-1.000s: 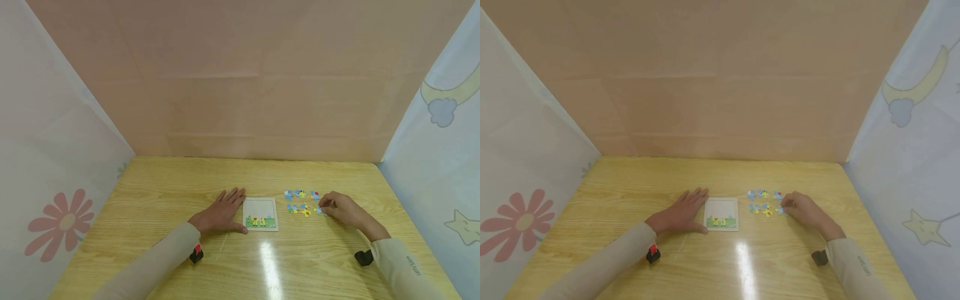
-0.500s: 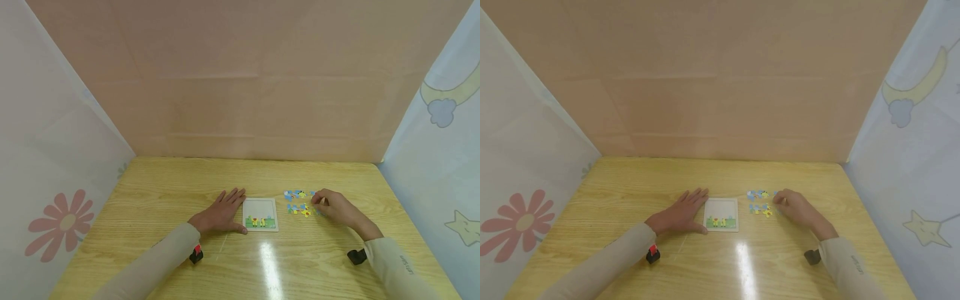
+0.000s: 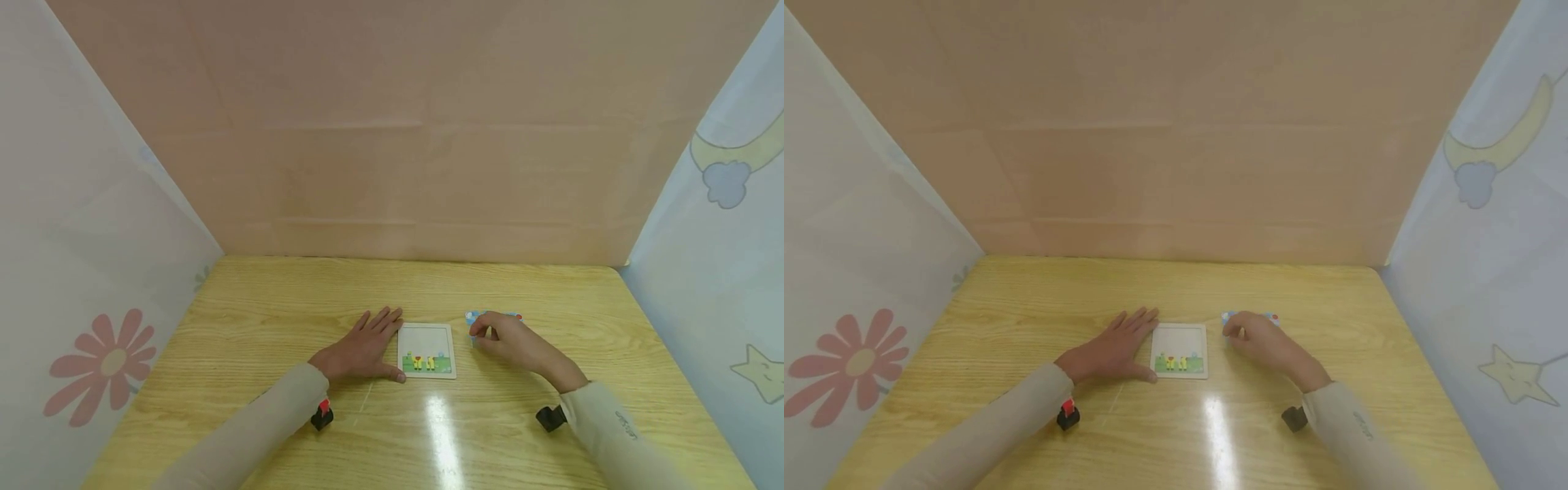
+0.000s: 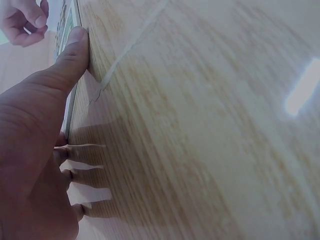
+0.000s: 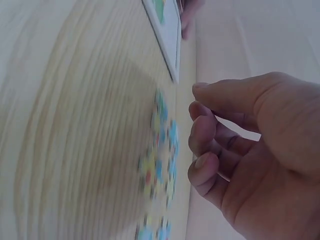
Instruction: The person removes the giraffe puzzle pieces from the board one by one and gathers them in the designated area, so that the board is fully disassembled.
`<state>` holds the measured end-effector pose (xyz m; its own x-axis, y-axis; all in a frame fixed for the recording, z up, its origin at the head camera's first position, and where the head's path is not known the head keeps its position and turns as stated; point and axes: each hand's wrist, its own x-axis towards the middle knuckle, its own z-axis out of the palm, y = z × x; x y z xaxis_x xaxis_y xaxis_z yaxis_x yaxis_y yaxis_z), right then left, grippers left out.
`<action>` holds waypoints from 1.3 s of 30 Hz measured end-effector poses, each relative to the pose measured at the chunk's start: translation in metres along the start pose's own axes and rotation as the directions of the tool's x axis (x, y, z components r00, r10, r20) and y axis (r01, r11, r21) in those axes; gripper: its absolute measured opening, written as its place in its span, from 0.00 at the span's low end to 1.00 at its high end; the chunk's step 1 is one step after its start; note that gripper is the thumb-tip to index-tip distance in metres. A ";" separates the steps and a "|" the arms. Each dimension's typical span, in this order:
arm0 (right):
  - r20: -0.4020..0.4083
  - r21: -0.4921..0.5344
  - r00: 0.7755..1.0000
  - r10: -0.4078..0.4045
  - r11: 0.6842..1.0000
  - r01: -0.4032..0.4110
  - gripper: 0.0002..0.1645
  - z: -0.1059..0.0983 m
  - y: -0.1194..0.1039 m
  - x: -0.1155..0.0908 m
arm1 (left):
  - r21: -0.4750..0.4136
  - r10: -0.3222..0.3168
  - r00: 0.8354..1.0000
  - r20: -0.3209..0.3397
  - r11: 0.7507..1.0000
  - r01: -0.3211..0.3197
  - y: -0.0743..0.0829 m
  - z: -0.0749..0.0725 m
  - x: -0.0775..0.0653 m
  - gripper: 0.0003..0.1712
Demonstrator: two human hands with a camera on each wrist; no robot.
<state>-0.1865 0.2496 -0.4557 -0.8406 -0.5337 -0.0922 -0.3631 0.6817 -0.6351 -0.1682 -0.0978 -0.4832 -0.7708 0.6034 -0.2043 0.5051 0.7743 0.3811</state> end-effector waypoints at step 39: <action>0.220 -0.076 0.974 -0.055 0.994 0.074 0.20 0.069 -0.076 0.054 | 0.018 0.005 1.000 -0.002 1.000 -0.005 0.000 -0.002 -0.002 0.67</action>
<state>-0.1759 0.1342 -0.4654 -0.7101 -0.6676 -0.2238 -0.4537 0.6768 -0.5797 -0.1674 -0.0991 -0.4813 -0.7694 0.6065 -0.2004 0.5155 0.7749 0.3657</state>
